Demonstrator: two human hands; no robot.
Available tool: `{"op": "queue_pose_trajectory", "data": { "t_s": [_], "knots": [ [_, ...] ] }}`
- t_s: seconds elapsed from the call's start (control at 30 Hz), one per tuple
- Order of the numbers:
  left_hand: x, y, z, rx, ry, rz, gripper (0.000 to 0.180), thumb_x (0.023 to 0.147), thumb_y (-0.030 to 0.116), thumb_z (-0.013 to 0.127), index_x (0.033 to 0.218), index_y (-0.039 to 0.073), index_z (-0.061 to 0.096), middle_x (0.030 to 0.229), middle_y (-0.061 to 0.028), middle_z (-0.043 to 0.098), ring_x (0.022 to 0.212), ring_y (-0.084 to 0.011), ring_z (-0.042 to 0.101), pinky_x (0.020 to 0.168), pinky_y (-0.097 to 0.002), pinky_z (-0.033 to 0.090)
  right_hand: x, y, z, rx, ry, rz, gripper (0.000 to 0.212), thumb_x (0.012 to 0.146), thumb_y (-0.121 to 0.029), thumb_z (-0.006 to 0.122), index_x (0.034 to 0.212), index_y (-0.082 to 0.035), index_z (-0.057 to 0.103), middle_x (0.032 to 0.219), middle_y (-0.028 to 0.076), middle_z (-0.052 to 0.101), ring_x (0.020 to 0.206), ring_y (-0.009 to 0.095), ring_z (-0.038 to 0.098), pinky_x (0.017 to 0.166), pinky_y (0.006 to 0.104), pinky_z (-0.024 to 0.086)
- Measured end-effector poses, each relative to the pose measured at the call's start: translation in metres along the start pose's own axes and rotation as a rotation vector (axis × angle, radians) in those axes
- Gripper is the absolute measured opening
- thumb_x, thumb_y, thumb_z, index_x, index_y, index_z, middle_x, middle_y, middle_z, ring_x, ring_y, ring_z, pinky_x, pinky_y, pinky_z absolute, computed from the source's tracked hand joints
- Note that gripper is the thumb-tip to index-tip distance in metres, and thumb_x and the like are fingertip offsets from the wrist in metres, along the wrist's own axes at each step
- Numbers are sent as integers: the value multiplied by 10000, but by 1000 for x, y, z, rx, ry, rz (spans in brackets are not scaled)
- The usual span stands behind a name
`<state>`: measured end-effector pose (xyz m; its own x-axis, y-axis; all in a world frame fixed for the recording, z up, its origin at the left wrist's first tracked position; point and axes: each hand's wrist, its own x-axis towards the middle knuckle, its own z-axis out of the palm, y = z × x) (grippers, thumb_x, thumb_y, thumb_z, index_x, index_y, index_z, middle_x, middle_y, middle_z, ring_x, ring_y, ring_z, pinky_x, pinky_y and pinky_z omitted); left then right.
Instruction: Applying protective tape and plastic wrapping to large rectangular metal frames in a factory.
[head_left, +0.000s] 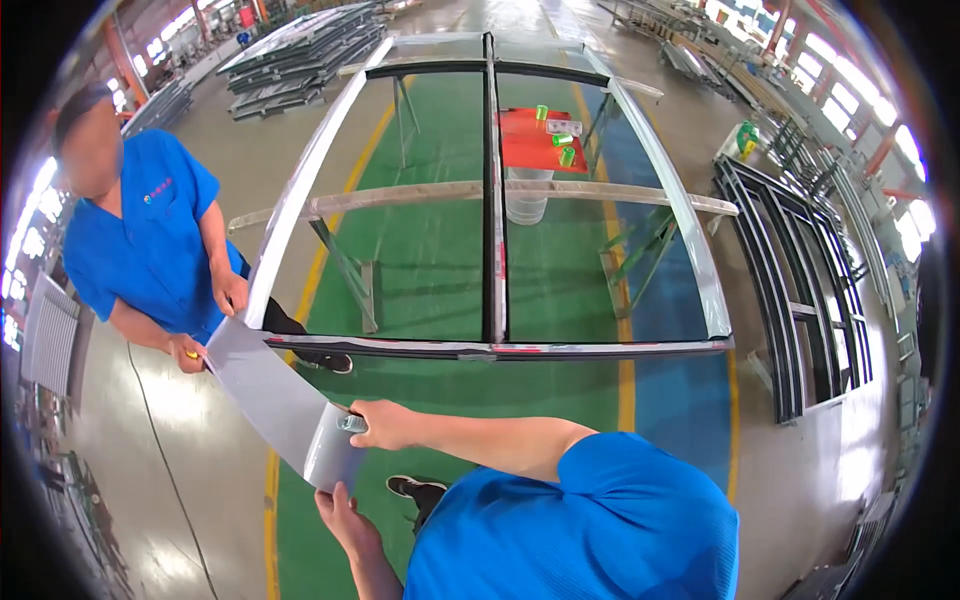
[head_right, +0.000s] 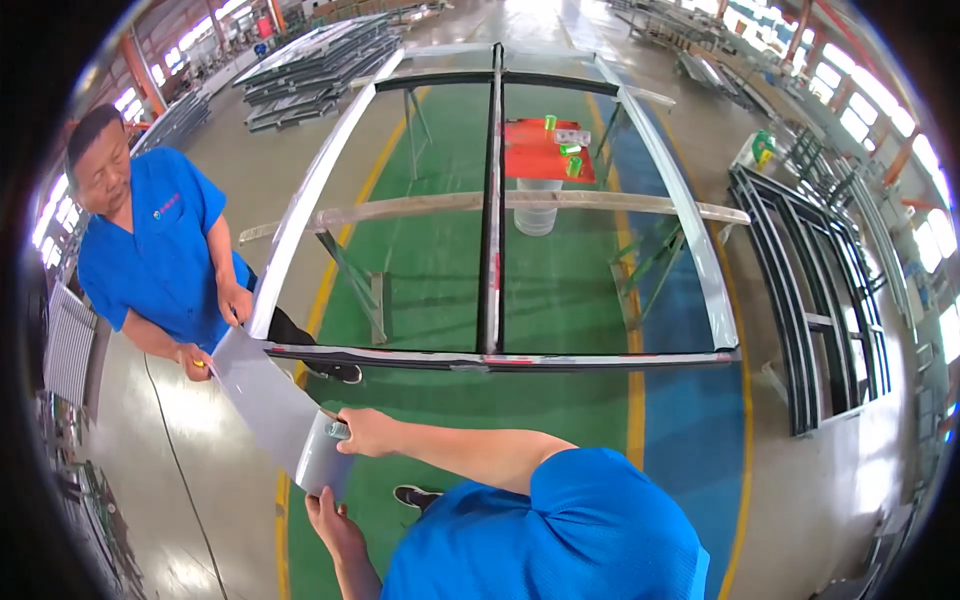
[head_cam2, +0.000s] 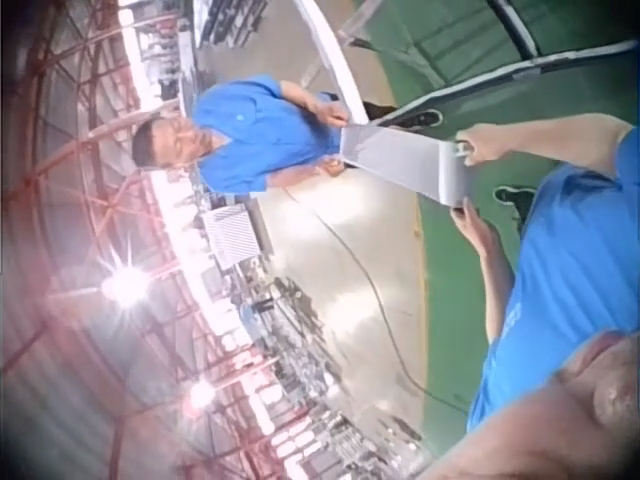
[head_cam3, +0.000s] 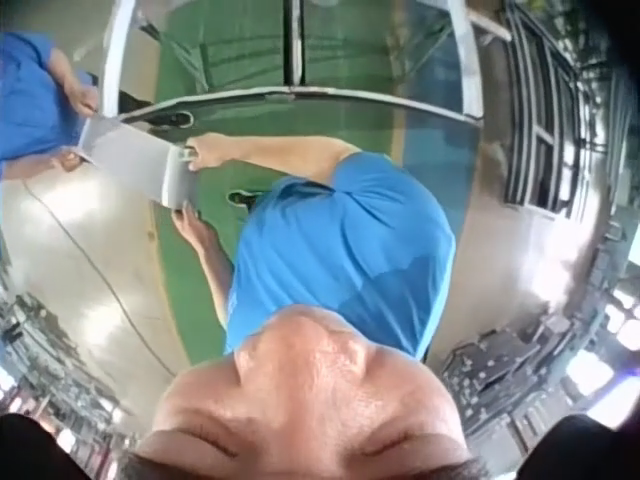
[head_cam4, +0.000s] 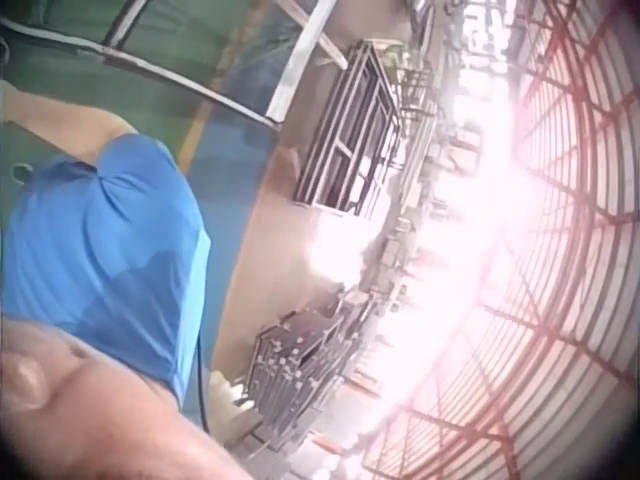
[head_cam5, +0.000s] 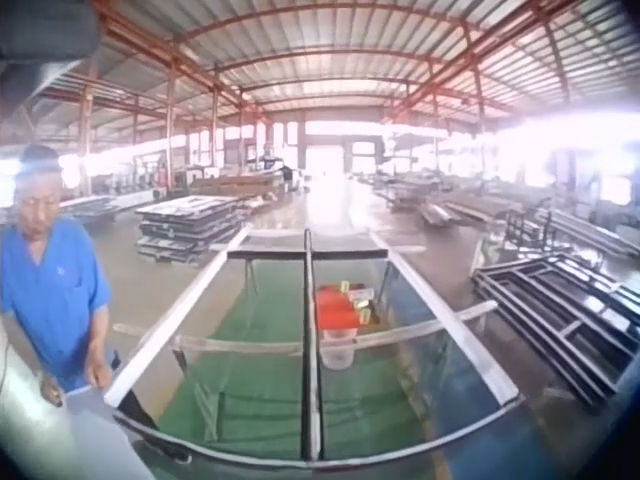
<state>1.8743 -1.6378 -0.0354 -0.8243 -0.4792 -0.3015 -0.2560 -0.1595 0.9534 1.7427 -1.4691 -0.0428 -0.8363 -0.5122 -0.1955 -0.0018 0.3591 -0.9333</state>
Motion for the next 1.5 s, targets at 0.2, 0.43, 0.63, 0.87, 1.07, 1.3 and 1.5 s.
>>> {"op": "queue_pose_trajectory", "data": {
  "t_s": [0.2,0.43,0.63,0.87,1.07,1.3,1.5],
  "knots": [
    [-117,-33,87,-47,-41,-151,356,920,185,554,1244,43,514,1125,-27,585,981,-131,519,817,-335,361,-118,45,-76,-46,-63,62,562,817,-301,718,1253,3,535,1103,232,657,1039,386,634,890,444,504],
    [-238,-66,162,-90,-216,-158,381,909,153,558,1260,10,522,1161,-47,588,983,-129,524,824,-294,383,-251,93,-151,-23,-53,28,545,813,-284,712,1247,0,545,1101,239,656,1027,387,638,877,441,507],
    [-351,-105,232,-216,-246,-156,502,868,131,613,1312,-60,476,1205,-69,573,1031,-162,519,880,-287,389,-363,137,-214,-66,-52,53,543,814,-306,722,1236,-11,549,1108,237,654,1033,379,637,879,434,503],
    [-488,-142,337,-278,-288,-214,649,866,159,668,1418,-39,391,1375,-128,506,1259,-217,478,1105,-361,318,-482,169,-314,-127,-175,156,528,839,-342,716,1221,-16,551,1064,206,667,990,344,644,857,412,499],
    [-560,-161,441,-229,-211,-170,629,847,197,694,1366,-44,432,1299,-122,565,1249,-221,500,1108,-368,320,-544,225,-414,-83,-159,-72,514,854,-310,726,1222,-2,541,916,131,662,778,185,638,693,329,506],
    [-634,-199,611,-368,-250,-275,632,902,263,693,1400,-11,417,1346,-104,538,1251,-189,496,1062,-350,375,-617,263,-577,-179,-315,117,489,838,-310,723,1198,-16,570,1033,206,668,967,341,650,821,399,497],
    [-658,-216,725,-351,-370,-204,583,966,287,607,1420,-21,408,1334,-130,546,1212,-203,518,1056,-344,391,-663,319,-676,-173,-221,185,323,850,-217,720,1087,-36,595,767,25,596,613,108,562,560,257,465]
  ]
}}
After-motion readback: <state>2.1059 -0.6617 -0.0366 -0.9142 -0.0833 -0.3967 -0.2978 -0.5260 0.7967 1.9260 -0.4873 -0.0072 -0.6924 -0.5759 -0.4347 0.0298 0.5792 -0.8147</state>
